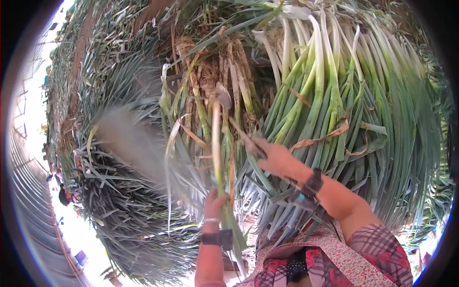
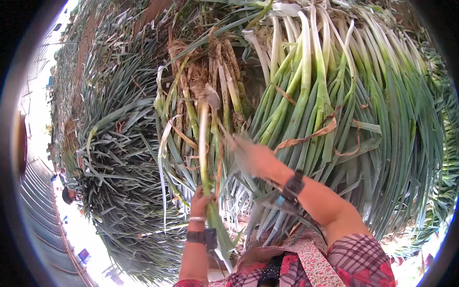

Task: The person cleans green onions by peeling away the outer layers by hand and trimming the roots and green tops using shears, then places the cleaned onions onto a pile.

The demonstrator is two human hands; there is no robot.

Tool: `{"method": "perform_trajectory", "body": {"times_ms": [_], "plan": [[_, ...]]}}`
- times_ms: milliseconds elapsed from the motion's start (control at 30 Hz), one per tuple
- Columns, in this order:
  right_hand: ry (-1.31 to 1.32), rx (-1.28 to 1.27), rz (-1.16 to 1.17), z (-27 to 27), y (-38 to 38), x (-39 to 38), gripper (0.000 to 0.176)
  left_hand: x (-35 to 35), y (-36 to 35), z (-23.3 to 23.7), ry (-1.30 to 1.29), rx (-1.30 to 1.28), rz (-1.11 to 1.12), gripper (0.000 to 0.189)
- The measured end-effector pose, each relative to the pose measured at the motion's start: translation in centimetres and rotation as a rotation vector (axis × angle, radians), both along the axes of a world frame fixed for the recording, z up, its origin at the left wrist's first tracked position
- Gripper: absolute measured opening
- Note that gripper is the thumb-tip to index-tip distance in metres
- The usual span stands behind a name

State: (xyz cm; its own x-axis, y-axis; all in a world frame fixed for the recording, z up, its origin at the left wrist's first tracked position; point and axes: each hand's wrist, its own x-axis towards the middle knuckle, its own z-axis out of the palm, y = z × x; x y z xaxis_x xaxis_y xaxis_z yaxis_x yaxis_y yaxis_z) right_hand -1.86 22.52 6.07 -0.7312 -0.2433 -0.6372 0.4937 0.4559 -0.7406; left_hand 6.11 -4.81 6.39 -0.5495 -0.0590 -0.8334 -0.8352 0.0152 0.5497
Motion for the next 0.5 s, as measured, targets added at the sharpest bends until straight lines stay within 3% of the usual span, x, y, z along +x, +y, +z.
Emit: {"method": "perform_trajectory", "body": {"times_ms": [100, 133, 233, 300, 333, 367, 433, 500], "plan": [[0.048, -0.112, 0.020, 0.7, 1.0, 3.6, 0.070, -3.4, -0.2, 4.0, 0.199, -0.207, 0.120, 0.034], [0.038, -0.122, 0.014, 0.8, 1.1, 3.8, 0.070, -7.1, -1.4, 4.8, 0.322, -0.446, -0.251, 0.021], [-0.005, -0.081, 0.090, 0.7, 1.5, 4.6, 0.072, -22.3, 2.0, 11.8, 0.858, -0.720, -0.458, 0.021], [-0.166, -0.150, -0.040, -0.3, 1.6, 4.4, 0.075, -32.6, 6.9, 17.0, 1.188, -0.895, -0.611, 0.021], [-0.045, -0.164, -0.077, -1.6, 1.4, 5.2, 0.060, -36.7, 9.5, 19.7, 1.314, -1.008, -0.662, 0.022], [-0.060, -0.169, -0.067, -1.8, 1.2, 5.3, 0.060, -39.0, 11.7, 21.1, 1.387, -1.126, -0.714, 0.022], [-0.002, -0.107, -0.054, -2.2, 0.9, 5.3, 0.061, -40.0, 13.7, 19.5, 1.346, -1.366, -0.839, 0.023], [0.012, -0.086, -0.011, -1.6, 0.4, 5.2, 0.063, -38.5, 12.9, 13.3, 1.150, -1.587, -1.067, 0.024]]}}
